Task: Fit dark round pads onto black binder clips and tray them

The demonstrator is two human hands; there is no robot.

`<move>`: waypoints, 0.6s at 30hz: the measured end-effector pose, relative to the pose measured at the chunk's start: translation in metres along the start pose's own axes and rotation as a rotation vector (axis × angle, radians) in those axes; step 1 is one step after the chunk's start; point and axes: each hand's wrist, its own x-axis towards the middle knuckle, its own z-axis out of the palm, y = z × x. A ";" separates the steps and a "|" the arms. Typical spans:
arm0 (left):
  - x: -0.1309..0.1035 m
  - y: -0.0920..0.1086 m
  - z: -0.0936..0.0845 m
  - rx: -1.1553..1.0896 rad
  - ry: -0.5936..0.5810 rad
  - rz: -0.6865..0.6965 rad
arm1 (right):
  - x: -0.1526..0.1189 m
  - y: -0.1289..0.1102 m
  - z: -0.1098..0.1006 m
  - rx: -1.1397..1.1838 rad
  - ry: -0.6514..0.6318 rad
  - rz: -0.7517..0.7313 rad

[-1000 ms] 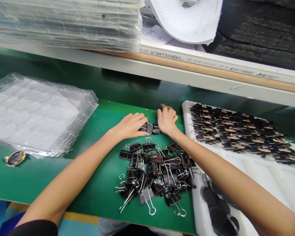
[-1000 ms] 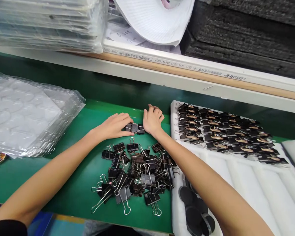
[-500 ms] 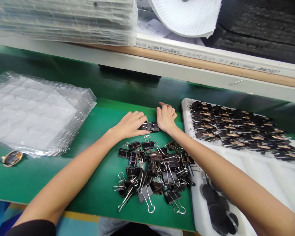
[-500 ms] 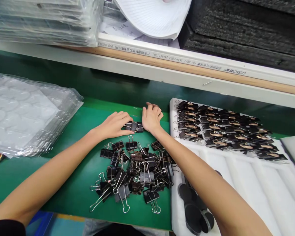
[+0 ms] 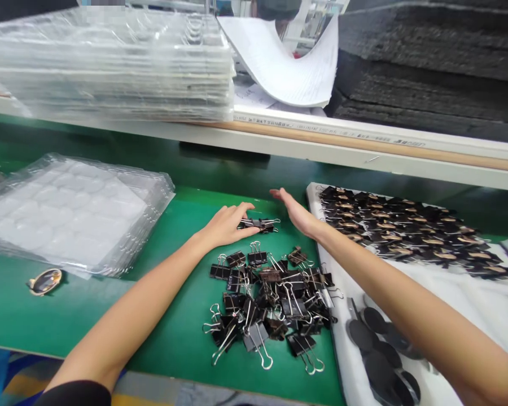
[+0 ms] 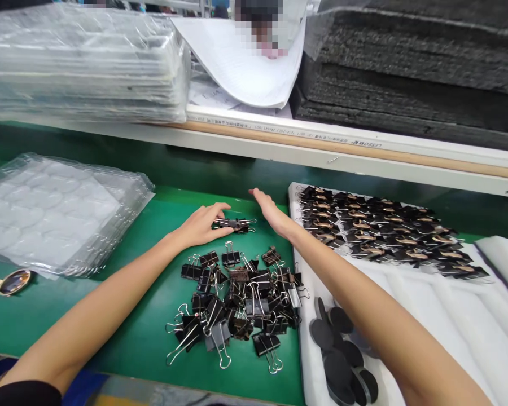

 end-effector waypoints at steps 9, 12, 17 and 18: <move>0.008 -0.013 -0.006 -0.447 0.265 -0.194 | -0.034 -0.023 -0.009 -0.022 -0.161 -0.208; 0.007 -0.025 -0.015 -0.981 0.291 -0.262 | -0.033 -0.018 -0.007 0.031 -0.164 -0.090; 0.003 -0.036 -0.024 -1.379 0.214 -0.351 | -0.037 -0.006 0.004 0.071 -0.181 -0.023; 0.002 -0.036 -0.024 -1.380 0.236 -0.371 | -0.038 -0.005 0.006 0.069 -0.176 -0.021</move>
